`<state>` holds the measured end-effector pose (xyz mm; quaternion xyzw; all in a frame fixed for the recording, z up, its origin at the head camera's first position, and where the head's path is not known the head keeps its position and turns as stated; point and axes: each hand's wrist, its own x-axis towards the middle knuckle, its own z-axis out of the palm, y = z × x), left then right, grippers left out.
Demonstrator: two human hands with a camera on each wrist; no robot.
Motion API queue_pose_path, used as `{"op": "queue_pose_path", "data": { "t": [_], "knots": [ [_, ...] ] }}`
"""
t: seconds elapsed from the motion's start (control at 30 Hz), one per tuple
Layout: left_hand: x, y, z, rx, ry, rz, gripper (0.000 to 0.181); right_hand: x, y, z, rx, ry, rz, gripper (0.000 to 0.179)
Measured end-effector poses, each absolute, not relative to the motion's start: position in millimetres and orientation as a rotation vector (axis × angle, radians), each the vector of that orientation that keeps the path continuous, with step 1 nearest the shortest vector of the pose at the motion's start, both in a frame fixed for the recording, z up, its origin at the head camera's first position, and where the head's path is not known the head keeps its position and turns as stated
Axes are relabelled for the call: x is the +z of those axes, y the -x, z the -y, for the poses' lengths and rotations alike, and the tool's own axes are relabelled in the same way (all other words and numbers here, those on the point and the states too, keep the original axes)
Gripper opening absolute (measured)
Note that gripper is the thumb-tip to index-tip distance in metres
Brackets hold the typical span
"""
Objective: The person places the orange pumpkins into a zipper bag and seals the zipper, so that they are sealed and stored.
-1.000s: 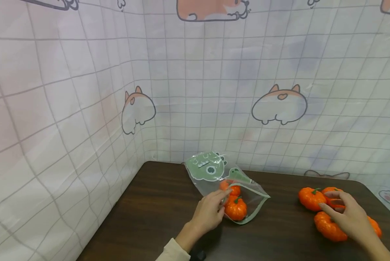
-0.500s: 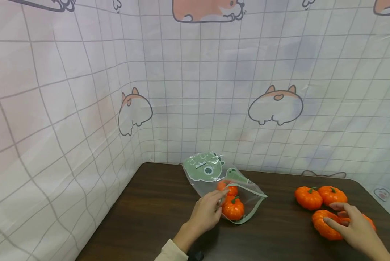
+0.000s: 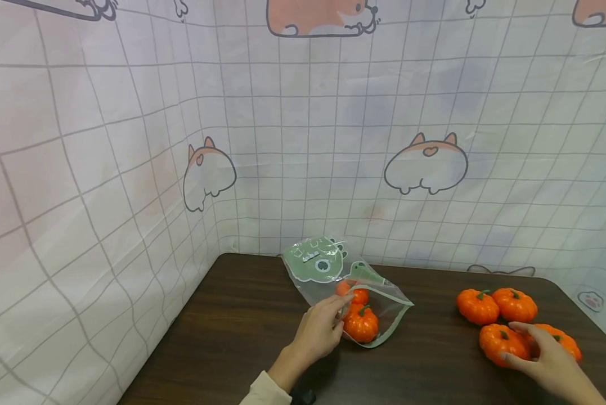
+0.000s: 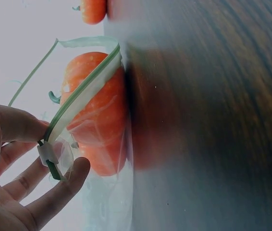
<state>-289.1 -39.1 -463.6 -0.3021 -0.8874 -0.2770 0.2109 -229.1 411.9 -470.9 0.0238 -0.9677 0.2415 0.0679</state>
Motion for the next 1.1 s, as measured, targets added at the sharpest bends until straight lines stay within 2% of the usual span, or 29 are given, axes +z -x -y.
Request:
{"op": "queue_pose_path", "data": {
  "t": [0.13,0.6,1.1],
  "knots": [
    [-464,289,40,-0.769,0.837,2.47,0.061,-473,230,-410,0.725,-0.071,2.944,0.084],
    [-465,290,40,-0.758,0.837,2.472,0.058,-479,229,-403,0.71,-0.177,2.887,0.075],
    [-464,288,41,-0.75,0.843,2.461,0.058,-475,231,-389,0.713,-0.14,3.025,0.084]
  ]
}}
